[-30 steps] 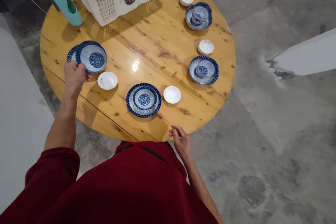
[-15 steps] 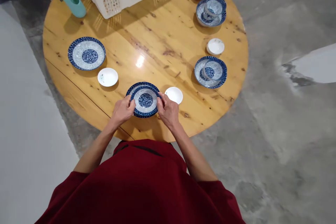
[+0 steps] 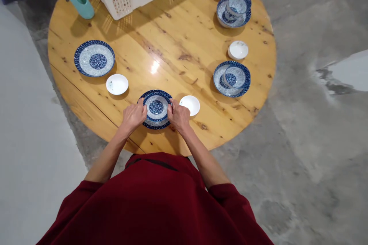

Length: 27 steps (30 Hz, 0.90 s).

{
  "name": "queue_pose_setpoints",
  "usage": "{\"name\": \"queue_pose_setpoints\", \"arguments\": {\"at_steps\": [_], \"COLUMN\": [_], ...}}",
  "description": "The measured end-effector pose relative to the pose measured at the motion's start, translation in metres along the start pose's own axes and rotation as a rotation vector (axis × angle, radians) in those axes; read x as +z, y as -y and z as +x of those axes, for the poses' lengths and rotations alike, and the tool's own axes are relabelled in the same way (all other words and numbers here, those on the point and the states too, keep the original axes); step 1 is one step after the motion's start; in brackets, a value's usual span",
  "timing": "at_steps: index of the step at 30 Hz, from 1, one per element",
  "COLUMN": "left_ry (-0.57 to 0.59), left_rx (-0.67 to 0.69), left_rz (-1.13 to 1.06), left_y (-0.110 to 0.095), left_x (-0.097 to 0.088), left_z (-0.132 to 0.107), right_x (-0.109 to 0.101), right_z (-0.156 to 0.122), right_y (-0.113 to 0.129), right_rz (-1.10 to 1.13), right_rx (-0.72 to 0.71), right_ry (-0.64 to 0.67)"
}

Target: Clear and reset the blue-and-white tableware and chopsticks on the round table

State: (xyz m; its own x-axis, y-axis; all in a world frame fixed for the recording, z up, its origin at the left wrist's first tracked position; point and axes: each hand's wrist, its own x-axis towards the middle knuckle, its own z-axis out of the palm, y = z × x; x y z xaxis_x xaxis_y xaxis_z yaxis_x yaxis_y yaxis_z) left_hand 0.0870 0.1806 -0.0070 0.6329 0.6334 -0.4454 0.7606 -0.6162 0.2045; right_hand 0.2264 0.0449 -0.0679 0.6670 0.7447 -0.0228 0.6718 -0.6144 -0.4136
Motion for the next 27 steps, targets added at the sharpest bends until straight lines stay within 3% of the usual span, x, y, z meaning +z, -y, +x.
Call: {"name": "queue_pose_setpoints", "arguments": {"at_steps": [15,22,27], "left_ry": [-0.039,0.063,-0.044], "left_rx": [0.013,0.033,0.073], "left_rz": [-0.022,-0.531,-0.530], "left_y": [0.011,0.019,0.020], "left_x": [0.007,0.025,0.020], "left_z": [0.008,0.021,0.009], "right_x": [-0.003,0.005,0.007], "right_z": [0.001,0.005,-0.004], "right_y": [0.005,0.016,0.032], "right_rz": [0.038,0.243,0.330], "right_rx": [0.052,0.161,0.226], "right_ry": [0.090,0.229,0.170]}}
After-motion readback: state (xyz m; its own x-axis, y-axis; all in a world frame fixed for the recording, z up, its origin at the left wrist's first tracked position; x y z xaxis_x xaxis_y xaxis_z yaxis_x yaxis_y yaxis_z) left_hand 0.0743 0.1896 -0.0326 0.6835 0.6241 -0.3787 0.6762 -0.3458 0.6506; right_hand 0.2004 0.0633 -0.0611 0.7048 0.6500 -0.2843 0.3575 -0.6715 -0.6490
